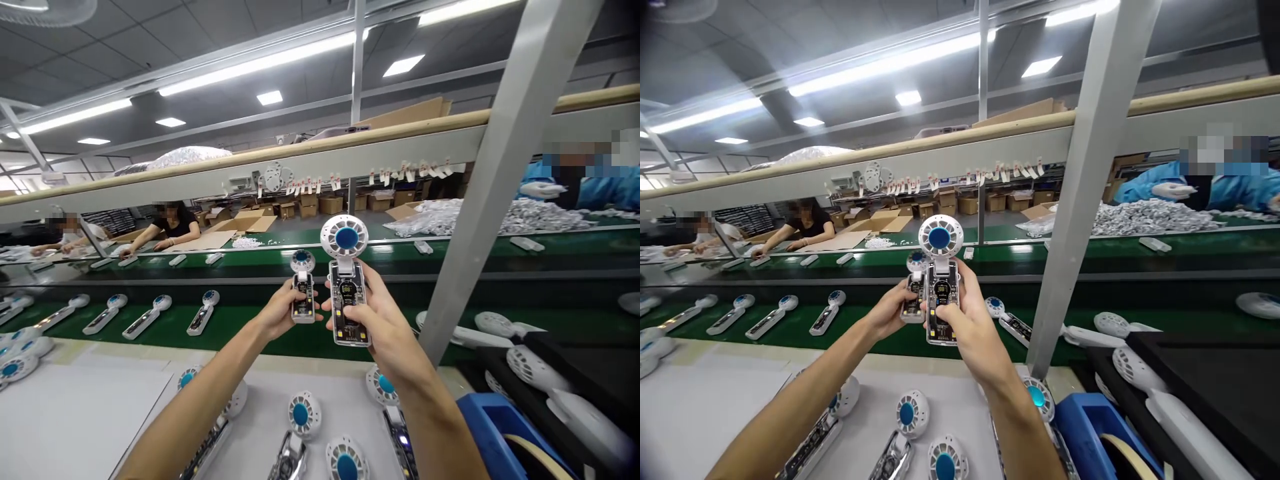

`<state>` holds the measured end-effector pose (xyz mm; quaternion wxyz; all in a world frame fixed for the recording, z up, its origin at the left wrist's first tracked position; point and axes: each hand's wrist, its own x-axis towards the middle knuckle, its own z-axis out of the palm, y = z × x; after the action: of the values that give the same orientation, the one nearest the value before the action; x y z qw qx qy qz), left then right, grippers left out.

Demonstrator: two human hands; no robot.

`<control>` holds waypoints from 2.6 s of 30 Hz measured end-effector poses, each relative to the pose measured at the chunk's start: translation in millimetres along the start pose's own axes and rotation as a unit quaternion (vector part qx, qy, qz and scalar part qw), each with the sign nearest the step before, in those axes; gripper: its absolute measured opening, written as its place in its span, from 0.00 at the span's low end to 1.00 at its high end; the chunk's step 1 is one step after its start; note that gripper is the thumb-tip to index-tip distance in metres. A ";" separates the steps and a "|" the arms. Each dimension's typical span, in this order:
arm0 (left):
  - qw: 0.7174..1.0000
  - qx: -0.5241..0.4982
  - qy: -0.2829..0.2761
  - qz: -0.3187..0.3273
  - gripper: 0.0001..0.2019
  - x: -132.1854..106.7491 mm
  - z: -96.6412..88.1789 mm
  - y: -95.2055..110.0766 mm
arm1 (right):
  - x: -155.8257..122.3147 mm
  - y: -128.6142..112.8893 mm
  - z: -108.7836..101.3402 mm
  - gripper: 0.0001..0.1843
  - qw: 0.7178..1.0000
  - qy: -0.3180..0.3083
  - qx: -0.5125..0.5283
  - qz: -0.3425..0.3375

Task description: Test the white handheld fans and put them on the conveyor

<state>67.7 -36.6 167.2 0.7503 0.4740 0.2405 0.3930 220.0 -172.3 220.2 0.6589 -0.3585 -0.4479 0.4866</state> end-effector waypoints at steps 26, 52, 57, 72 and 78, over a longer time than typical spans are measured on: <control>0.994 0.032 0.022 0.102 0.29 -119.4 -2.2 38.2 | 18.9 40.9 16.4 0.19 0.925 -0.192 0.287 0.157; 0.989 0.045 0.011 0.137 0.32 -108.2 -15.7 30.7 | 9.5 50.7 37.8 0.42 0.998 -0.031 -0.031 0.050; 0.989 0.025 0.018 0.146 0.34 -106.2 -13.9 29.6 | 10.6 49.4 36.4 0.46 0.996 -0.042 -0.045 0.057; 0.991 -0.002 0.023 0.133 0.31 -99.6 -11.5 29.2 | 15.0 60.9 32.9 0.39 0.998 -0.032 -0.046 0.026; 0.994 -0.027 -0.001 0.107 0.28 -97.4 -11.2 28.9 | 15.5 61.3 32.4 0.40 0.998 -0.034 -0.044 0.038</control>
<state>-7.0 -103.5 187.2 0.7166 0.4775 0.1766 0.4768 171.9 -139.7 179.3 0.6080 -0.3871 -0.4767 0.5031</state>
